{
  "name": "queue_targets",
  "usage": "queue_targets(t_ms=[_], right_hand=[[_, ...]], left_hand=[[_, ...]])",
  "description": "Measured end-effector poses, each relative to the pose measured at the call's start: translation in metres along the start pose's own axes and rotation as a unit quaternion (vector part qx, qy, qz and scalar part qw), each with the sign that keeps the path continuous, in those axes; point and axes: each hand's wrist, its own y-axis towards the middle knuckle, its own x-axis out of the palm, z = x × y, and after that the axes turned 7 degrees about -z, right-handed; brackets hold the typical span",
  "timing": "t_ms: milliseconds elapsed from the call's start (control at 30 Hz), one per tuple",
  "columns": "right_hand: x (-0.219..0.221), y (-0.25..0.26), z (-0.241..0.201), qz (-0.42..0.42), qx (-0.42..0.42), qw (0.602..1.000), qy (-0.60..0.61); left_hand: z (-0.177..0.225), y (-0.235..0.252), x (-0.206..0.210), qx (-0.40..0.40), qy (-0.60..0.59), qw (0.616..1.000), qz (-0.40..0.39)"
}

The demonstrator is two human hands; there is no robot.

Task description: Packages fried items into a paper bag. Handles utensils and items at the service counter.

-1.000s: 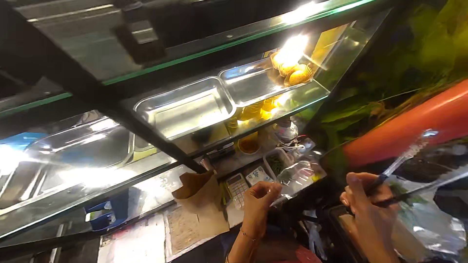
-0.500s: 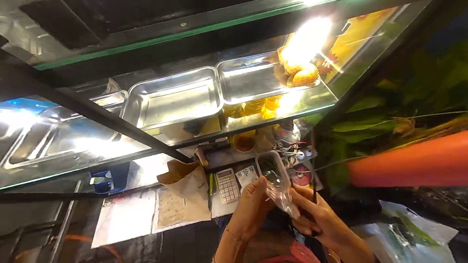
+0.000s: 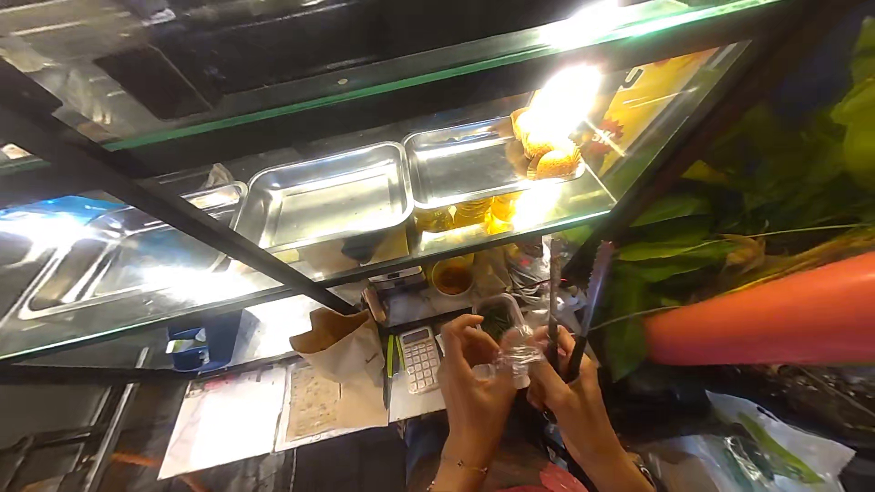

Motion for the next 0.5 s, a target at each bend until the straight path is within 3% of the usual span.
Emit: queue_targets(t_ms=[100, 167, 233, 300, 367, 433, 467, 500], right_hand=[[0.000, 0.002, -0.001, 0.046, -0.037, 0.998, 0.000], [-0.005, 0.008, -0.002, 0.065, -0.059, 0.996, -0.028], [-0.012, 0.014, -0.005, 0.076, -0.080, 0.991, -0.072], [-0.018, 0.015, -0.004, 0.055, -0.105, 0.984, -0.130], [-0.021, 0.009, -0.004, -0.011, -0.095, 0.990, -0.105], [-0.021, 0.003, -0.013, -0.076, 0.003, 0.997, 0.023], [-0.023, 0.002, -0.020, -0.105, 0.071, 0.986, 0.108], [-0.026, 0.002, -0.025, -0.137, 0.127, 0.966, 0.180]], left_hand=[[-0.006, 0.003, -0.016, 0.061, 0.111, 0.992, 0.005], [-0.008, -0.004, -0.020, 0.099, 0.107, 0.989, -0.031], [-0.005, -0.014, -0.019, 0.094, 0.030, 0.990, -0.099], [0.004, -0.020, -0.018, 0.003, -0.162, 0.974, -0.156], [0.013, -0.016, -0.022, -0.171, -0.396, 0.885, -0.175], [0.013, -0.012, -0.025, -0.332, -0.599, 0.715, -0.142], [0.010, -0.014, -0.025, -0.363, -0.662, 0.642, -0.134], [0.008, -0.015, -0.024, -0.358, -0.694, 0.608, -0.143]])
